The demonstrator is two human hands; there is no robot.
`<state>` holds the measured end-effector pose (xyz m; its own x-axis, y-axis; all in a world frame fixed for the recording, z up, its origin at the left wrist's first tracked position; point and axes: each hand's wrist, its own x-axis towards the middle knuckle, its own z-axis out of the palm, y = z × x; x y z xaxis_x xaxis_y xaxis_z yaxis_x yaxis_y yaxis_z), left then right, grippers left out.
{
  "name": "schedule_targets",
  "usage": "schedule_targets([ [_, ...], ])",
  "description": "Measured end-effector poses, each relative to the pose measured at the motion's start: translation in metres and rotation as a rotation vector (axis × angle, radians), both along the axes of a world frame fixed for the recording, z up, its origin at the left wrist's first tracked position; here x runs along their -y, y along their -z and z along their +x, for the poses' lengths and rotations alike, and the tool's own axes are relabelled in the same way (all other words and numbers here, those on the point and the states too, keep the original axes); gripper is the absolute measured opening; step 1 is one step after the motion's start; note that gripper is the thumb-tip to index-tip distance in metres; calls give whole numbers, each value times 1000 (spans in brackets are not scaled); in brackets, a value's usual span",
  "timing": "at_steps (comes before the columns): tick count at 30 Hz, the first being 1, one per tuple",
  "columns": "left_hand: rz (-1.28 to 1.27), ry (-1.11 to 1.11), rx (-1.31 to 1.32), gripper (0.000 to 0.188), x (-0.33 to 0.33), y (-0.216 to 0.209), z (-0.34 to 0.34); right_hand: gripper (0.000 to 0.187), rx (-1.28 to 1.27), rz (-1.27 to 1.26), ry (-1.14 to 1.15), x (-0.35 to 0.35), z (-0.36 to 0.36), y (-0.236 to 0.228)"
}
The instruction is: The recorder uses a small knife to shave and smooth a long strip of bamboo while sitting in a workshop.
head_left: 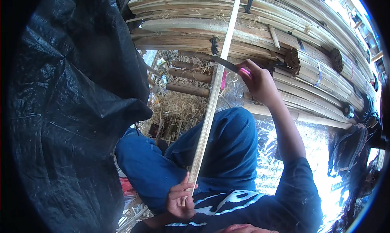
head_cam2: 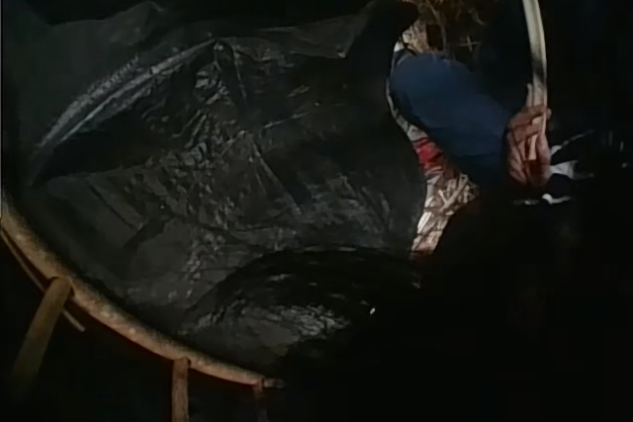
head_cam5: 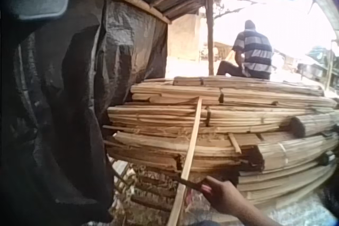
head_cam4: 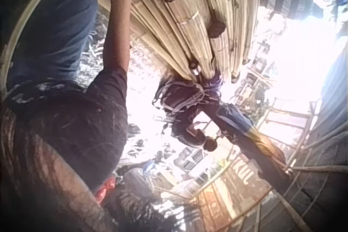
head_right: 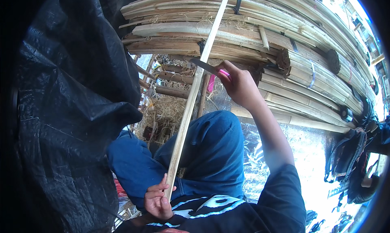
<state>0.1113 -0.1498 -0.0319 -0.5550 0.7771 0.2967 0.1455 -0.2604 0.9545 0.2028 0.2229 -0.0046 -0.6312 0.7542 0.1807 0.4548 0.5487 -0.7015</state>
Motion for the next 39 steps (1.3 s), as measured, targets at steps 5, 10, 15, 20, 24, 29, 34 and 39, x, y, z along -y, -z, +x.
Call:
schedule_targets([
  [5,-11,-9,8,15,0,-2,3,14,-96,88,-38,-1,-6,10],
  [10,-4,-19,8,15,-1,-1,2,13,-56,68,-30,-3,-12,12],
  [15,-14,-21,-69,22,0,2,-5,12,-26,98,-30,-2,-23,11],
  [20,18,0,-43,18,-4,3,-6,13,-76,94,-22,-5,-25,17],
  [24,16,-50,16,18,-12,2,6,24,6,-4,99,-5,-11,8],
  [29,-54,-241,-213,30,-14,13,-9,24,-99,53,16,-1,-65,36],
  [34,-73,-196,-192,30,-32,11,6,10,-111,-12,41,-4,-37,27],
  [39,-82,-182,-195,30,-34,10,7,12,-47,130,70,12,-38,25],
])
